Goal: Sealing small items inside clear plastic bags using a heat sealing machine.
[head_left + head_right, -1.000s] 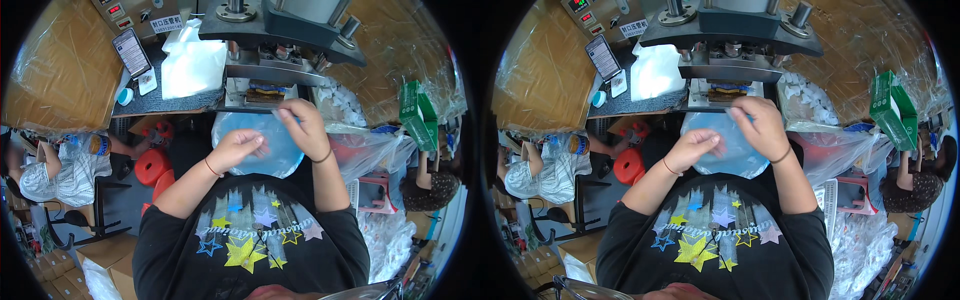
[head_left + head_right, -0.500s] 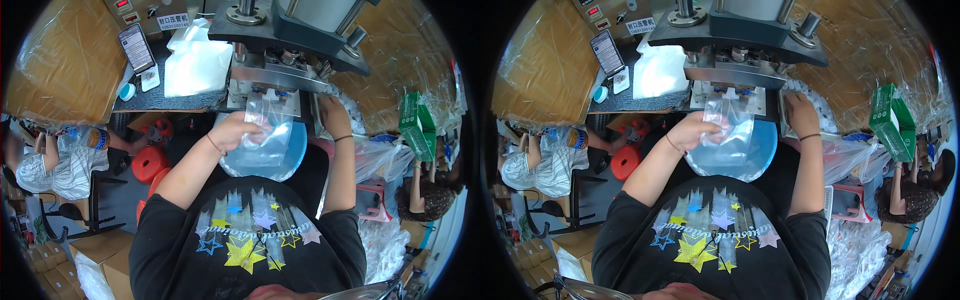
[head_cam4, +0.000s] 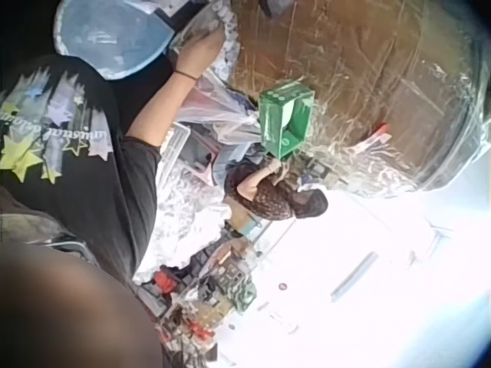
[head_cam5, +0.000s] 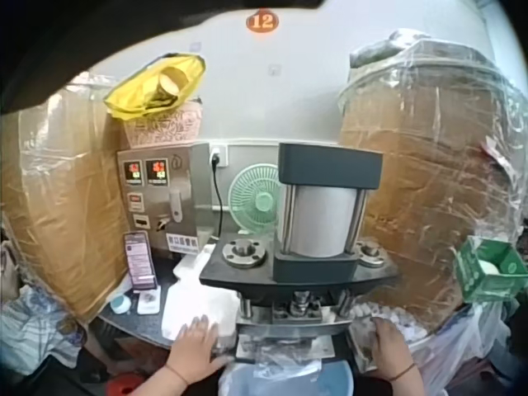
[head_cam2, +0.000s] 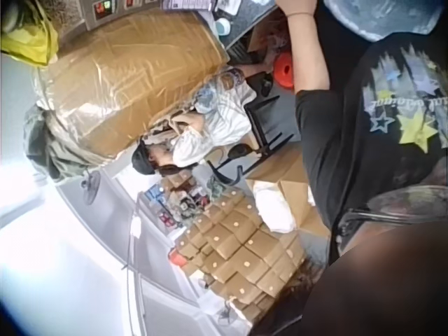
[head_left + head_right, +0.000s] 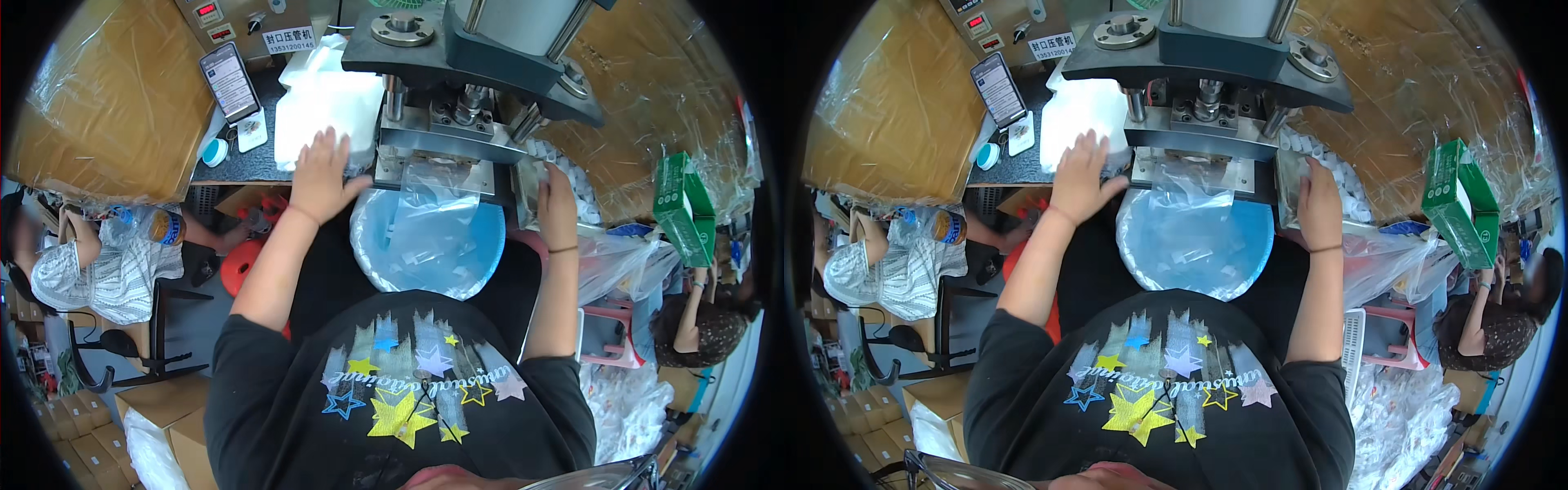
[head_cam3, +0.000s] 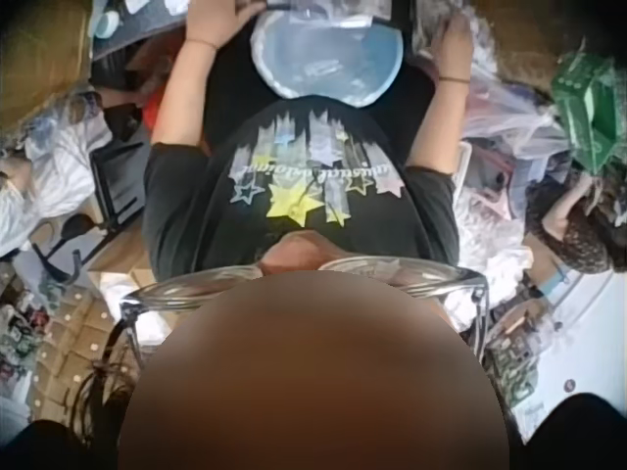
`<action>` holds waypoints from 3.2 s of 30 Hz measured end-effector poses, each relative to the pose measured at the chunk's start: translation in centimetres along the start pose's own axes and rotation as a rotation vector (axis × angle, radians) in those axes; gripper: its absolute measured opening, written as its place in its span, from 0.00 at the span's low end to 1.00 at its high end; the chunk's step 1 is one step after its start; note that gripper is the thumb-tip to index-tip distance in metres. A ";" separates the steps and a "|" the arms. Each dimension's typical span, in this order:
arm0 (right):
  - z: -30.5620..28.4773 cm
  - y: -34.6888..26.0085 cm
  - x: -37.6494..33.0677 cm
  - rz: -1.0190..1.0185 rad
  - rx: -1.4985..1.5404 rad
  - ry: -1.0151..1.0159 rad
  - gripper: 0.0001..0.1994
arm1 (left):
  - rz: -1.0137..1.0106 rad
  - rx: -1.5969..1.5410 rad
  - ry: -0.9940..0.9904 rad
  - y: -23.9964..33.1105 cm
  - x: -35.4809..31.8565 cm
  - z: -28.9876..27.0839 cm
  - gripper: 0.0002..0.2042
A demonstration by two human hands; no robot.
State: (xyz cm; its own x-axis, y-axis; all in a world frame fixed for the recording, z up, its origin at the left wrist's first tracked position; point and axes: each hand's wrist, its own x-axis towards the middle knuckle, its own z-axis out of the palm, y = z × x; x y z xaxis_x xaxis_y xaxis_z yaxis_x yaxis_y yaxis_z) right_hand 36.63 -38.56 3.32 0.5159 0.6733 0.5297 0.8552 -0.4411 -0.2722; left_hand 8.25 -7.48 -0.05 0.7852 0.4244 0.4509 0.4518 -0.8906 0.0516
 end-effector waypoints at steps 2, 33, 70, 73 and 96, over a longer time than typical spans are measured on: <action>-1.9 -2.6 -0.8 0.224 0.260 0.021 0.11 | 0.170 -0.039 -0.071 0.9 -1.9 -1.6 0.22; -0.6 0.6 1.7 0.271 -0.328 -0.384 0.13 | -0.586 -1.932 -0.865 9.3 0.8 0.7 0.13; -4.0 -10.5 1.9 -0.223 0.589 -0.484 0.10 | -0.323 -1.898 -0.995 12.1 -3.7 -2.7 0.12; -3.6 -7.9 2.1 -0.058 0.202 -0.296 0.13 | -0.438 -1.920 -1.105 12.2 -3.3 -2.4 0.12; -1.1 -3.7 -1.1 0.114 0.140 0.153 0.07 | -0.020 -0.339 -0.046 0.5 -2.5 -1.6 0.19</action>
State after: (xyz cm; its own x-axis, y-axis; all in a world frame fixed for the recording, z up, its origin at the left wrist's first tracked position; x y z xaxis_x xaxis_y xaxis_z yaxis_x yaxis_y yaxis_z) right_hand 32.87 -38.36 4.63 0.6050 0.5216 0.6015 0.7959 -0.4155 -0.4403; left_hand 5.86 -9.26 0.33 0.7994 0.4420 0.4070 0.3065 -0.8826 0.3565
